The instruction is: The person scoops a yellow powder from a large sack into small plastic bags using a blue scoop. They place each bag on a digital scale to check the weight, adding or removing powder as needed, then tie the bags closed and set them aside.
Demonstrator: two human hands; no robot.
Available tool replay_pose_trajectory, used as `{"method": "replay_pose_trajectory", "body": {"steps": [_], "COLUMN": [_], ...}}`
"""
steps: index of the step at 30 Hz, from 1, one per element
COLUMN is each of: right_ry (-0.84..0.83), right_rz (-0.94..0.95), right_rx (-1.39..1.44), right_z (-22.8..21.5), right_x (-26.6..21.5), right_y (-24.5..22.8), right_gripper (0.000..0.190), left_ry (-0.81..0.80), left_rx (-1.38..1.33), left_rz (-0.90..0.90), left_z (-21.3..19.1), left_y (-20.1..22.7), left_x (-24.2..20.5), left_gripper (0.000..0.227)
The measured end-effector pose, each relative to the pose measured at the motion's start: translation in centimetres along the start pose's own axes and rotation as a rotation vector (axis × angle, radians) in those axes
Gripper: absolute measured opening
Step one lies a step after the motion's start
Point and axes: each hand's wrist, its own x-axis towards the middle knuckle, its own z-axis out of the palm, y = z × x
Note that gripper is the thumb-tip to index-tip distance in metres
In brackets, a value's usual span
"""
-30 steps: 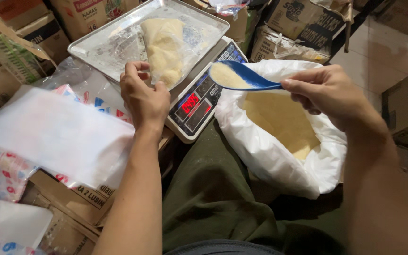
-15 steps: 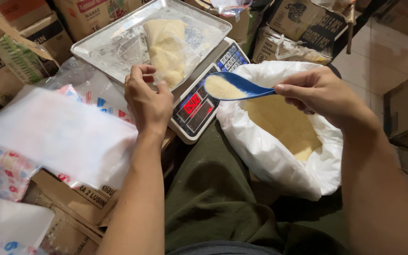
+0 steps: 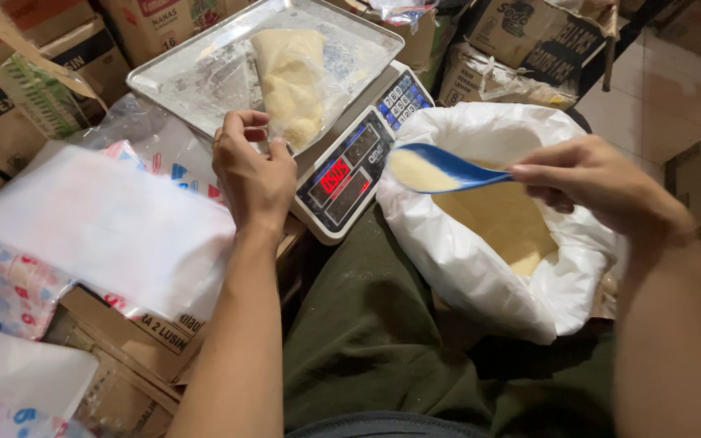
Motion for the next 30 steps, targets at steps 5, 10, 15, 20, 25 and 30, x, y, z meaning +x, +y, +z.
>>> {"method": "replay_pose_trajectory", "body": {"steps": [5,10,15,20,25,30], "right_ry": [0.156,0.139,0.187,0.067,0.189,0.117], "right_rz": [0.268,0.397,0.401,0.333,0.484,0.365], "right_rx": [-0.054,-0.108,-0.267,-0.658,-0.712,-0.609], "right_z": [-4.0,-3.3,0.6,3.1,4.1,4.5], "right_x": [-1.4,-0.9,-0.3,-0.2,-1.1,-0.7], "right_y": [5.7,12.4,17.5,16.1,13.5,13.0], "right_gripper": [0.028,0.028,0.035,0.04,0.047,0.047], "left_ry": [0.002,0.008,-0.016,-0.025,-0.032,-0.058], "left_rx": [0.006,-0.05,-0.019,0.017,0.006,0.0], "left_rz": [0.03,0.045,0.034,0.015,0.013,-0.025], "left_z": [0.6,1.2,1.0,0.9,1.2,1.7], "left_y": [0.5,1.2,1.6,1.8,1.7,1.4], "left_x": [-0.2,-0.9,-1.0,-1.1,-1.2,-0.9], "left_gripper": [0.022,0.022,0.022,0.022,0.023,0.02]}}
